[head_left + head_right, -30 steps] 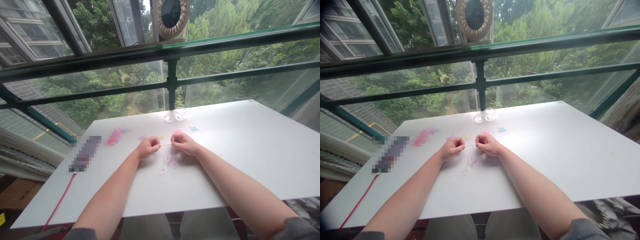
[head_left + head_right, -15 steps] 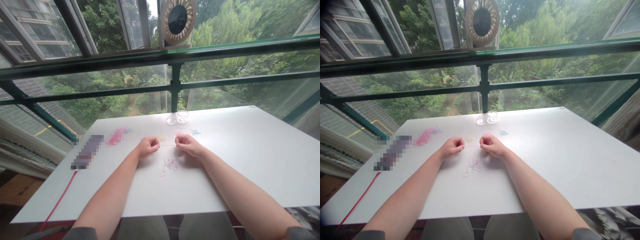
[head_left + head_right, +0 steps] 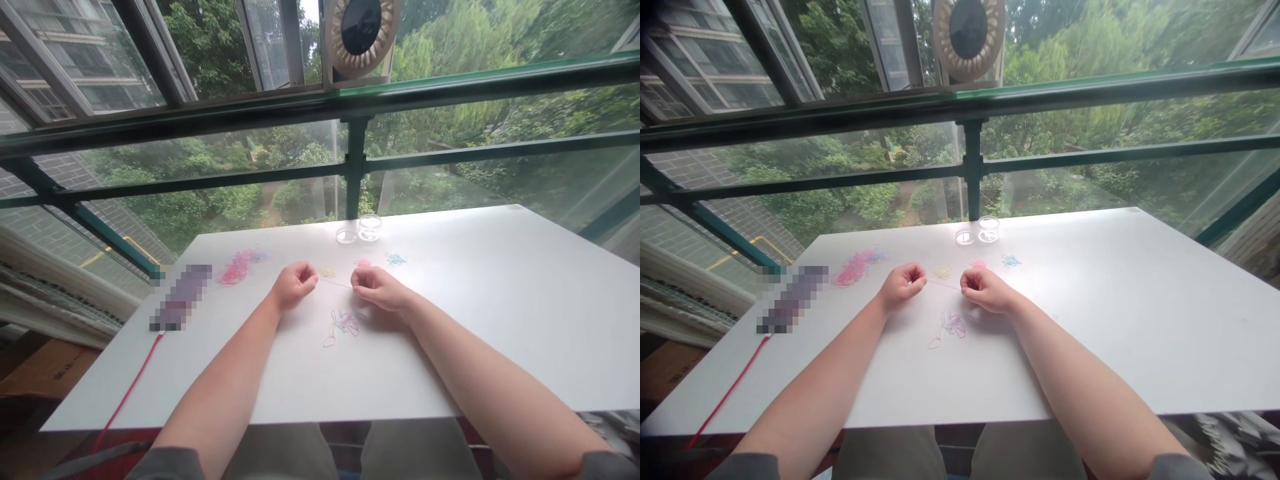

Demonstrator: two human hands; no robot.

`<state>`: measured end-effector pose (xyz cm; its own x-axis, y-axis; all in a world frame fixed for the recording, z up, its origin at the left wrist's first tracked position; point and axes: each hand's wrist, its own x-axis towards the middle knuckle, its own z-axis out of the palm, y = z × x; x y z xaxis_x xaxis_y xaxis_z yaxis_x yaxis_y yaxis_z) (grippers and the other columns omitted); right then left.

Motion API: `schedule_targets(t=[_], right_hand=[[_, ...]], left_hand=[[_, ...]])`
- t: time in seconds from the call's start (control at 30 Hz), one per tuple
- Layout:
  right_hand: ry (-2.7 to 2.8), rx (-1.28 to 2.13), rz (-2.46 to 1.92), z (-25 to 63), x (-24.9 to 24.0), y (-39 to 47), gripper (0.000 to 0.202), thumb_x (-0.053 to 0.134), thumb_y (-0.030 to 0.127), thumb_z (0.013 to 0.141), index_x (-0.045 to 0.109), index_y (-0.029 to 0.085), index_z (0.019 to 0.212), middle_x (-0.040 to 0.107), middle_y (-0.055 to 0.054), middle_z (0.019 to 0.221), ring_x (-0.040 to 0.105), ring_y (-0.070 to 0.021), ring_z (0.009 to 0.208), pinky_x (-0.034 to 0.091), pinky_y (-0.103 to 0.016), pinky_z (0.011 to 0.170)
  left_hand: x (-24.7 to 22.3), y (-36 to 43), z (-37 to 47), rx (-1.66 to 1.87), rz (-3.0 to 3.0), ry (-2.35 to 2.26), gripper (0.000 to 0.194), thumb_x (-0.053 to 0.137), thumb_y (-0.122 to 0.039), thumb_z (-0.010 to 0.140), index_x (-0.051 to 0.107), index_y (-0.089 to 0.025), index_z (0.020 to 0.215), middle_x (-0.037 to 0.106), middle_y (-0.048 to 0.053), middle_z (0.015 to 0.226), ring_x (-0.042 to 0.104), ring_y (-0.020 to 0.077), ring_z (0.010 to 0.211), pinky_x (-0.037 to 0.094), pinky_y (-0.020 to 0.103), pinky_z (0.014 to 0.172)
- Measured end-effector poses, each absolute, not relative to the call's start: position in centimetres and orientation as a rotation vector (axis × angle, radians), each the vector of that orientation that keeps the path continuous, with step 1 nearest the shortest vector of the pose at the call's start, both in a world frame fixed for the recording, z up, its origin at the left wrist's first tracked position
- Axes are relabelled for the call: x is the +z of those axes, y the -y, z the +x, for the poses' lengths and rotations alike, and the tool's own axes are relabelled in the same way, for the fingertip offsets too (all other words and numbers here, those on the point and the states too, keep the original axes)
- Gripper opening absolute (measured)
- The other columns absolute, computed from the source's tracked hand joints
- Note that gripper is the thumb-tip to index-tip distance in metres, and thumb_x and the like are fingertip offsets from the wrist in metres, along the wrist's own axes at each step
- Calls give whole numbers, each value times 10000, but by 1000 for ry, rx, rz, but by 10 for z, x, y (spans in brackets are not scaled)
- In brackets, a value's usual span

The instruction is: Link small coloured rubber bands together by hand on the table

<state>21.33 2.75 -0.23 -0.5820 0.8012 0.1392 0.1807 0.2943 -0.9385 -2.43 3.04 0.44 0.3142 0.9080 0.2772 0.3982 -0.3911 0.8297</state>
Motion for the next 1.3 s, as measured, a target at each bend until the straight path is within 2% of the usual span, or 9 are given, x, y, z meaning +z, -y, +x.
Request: schedule_targets(t=[0.3,0.6,0.77,0.93,1.13,1.3], right_hand=[[2034,1122,-968,206,-1,-23,62,519,170,729,480,164,680,437,45,581,387,-80,527,305,-218,504],[2057,1061,-1027,204,3,-18,54,519,179,741,515,156,691,458,40,581,401,-79,525,315,-212,502],[2035,1062,-1036,205,2,-19,64,518,188,745,517,156,689,449,43,575,396,-78,524,310,-210,496],[2035,1076,-1048,203,3,-18,53,523,185,736,524,156,692,450,47,572,401,-76,523,310,-209,498],[2036,1091,-1038,203,0,-19,38,535,182,728,543,152,705,490,38,584,434,-77,529,326,-205,502],[2038,1112,-1034,203,-1,-20,27,541,171,719,556,149,713,476,44,562,421,-73,512,321,-198,485]], left_hand=[[0,-23,-5,701,2063,-1063,147,538,-279,763,553,-139,724,517,-13,626,434,83,551,354,201,523],[1,-21,-5,640,2099,-1064,179,523,-305,794,601,-144,780,544,-8,644,449,91,564,365,205,537],[-2,-24,-8,641,2064,-1067,195,485,-269,811,627,-145,863,603,16,715,477,103,592,379,212,554],[-2,-22,-8,666,2034,-1054,235,550,-329,792,614,-139,914,564,9,684,477,102,591,384,216,557],[0,-20,-8,656,2036,-1071,206,564,-342,788,604,-141,788,540,2,664,457,94,585,374,212,548],[0,-20,-7,661,2017,-1078,200,567,-339,786,602,-142,783,523,-6,642,440,90,570,358,208,530]])
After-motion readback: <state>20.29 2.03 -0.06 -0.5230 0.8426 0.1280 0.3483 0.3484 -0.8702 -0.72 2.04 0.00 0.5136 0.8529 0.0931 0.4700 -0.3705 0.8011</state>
